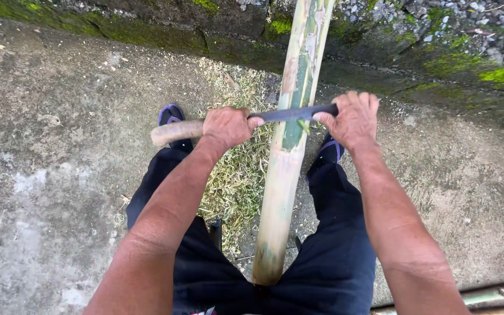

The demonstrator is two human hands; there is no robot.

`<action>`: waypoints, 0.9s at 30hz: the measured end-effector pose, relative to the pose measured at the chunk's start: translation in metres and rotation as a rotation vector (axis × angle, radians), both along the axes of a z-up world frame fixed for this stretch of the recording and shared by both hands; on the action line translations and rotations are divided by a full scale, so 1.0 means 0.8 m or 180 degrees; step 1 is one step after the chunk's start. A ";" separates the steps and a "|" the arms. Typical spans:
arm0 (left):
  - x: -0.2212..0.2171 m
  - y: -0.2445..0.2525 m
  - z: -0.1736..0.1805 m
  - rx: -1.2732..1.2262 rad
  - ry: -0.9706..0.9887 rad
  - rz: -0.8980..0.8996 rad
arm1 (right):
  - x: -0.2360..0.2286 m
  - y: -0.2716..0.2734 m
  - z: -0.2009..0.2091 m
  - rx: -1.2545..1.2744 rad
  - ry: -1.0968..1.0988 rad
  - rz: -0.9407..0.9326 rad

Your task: Scrape the outer layer of a bamboo pole using a machete.

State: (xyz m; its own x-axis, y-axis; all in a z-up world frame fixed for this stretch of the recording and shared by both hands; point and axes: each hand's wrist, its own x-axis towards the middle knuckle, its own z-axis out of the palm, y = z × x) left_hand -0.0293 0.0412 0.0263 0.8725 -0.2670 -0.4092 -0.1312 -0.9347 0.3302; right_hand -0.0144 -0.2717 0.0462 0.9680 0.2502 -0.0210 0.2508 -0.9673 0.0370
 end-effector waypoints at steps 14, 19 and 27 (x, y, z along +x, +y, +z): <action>-0.070 0.010 0.008 -0.0218 0.0109 0.0137 | -0.088 0.017 0.000 0.0385 -0.0112 -0.0036; -0.050 0.007 0.022 -0.0208 0.0221 -0.0008 | -0.073 0.002 -0.019 0.0561 -0.0361 0.0196; 0.136 -0.041 0.064 0.0234 -0.0010 0.0013 | 0.133 -0.052 -0.036 0.0173 -0.0720 0.0252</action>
